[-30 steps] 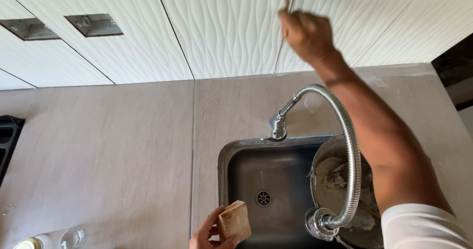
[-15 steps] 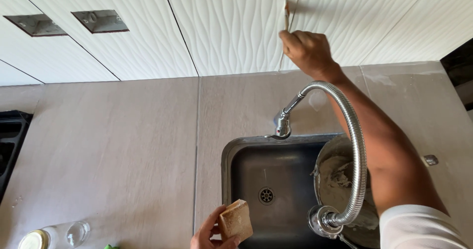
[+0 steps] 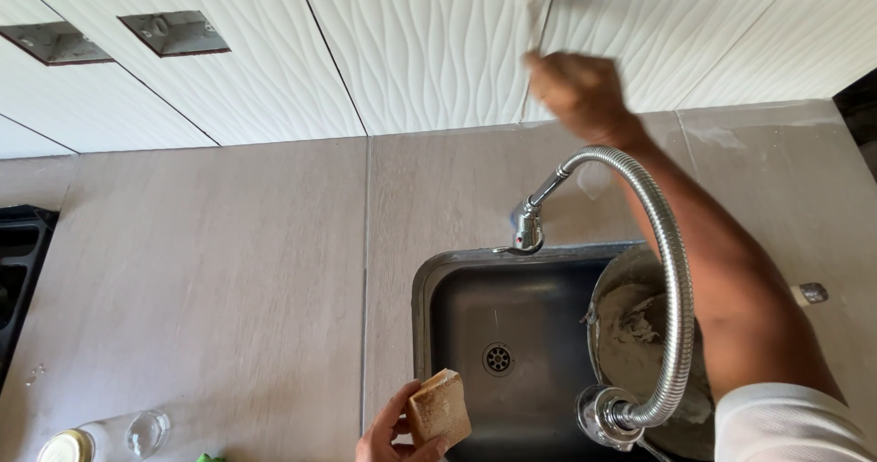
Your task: Applying grout to the joints between wall tiles using a small brush
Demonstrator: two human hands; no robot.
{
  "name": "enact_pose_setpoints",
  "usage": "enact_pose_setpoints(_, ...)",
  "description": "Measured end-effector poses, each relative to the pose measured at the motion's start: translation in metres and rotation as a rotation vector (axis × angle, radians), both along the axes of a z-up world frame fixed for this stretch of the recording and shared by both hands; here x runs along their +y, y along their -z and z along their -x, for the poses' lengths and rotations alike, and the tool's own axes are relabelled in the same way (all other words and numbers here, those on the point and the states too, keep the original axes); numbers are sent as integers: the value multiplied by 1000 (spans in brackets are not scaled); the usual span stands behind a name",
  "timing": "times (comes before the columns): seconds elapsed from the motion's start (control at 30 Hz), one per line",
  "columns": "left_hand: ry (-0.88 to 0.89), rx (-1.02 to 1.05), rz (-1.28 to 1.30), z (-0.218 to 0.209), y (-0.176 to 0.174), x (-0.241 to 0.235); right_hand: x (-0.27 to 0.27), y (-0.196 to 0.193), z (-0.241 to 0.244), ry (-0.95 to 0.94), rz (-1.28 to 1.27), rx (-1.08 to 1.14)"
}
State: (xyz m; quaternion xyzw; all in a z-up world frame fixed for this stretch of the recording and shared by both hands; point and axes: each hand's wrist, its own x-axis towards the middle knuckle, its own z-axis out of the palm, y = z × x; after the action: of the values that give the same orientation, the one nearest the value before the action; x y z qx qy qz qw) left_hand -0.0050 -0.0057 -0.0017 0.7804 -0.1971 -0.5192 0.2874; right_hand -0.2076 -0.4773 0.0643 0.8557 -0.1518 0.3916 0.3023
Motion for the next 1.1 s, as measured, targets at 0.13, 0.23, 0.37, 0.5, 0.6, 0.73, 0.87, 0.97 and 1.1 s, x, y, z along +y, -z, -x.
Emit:
enact_pose_setpoints(0.13, 48, 10, -21, -2, -2, 1, -18, -26, 21, 164, 198, -192)
enact_pose_setpoints(0.23, 49, 32, 8, 0, -5, -3, -28, -20, 8, 184, 190, -159)
enact_pose_setpoints(0.37, 35, 32, -38, 5, -19, -7, -5, 1, -14, 102, 21, -29)
enact_pose_setpoints(0.5, 5, 8, -7, 3, -4, 0, -1, -20, 15, 9, 43, -87)
enact_pose_setpoints(0.6, 22, 70, -60, 1, -22, -4, -14, -44, 28, 179, 181, -216)
enact_pose_setpoints(0.73, 30, 59, 7, 4, -10, 1, -20, 2, 11, 147, 190, -53)
enact_pose_setpoints(0.87, 14, 54, 7, 4, -11, 0, -3, 25, 22, 37, -35, -1)
enact_pose_setpoints(0.97, 20, 35, -12, -2, -3, 4, -11, 25, 28, 45, -33, -109)
enact_pose_setpoints(1.1, 73, 3, -31, 0, 3, 5, -5, 54, 9, 73, -137, 38)
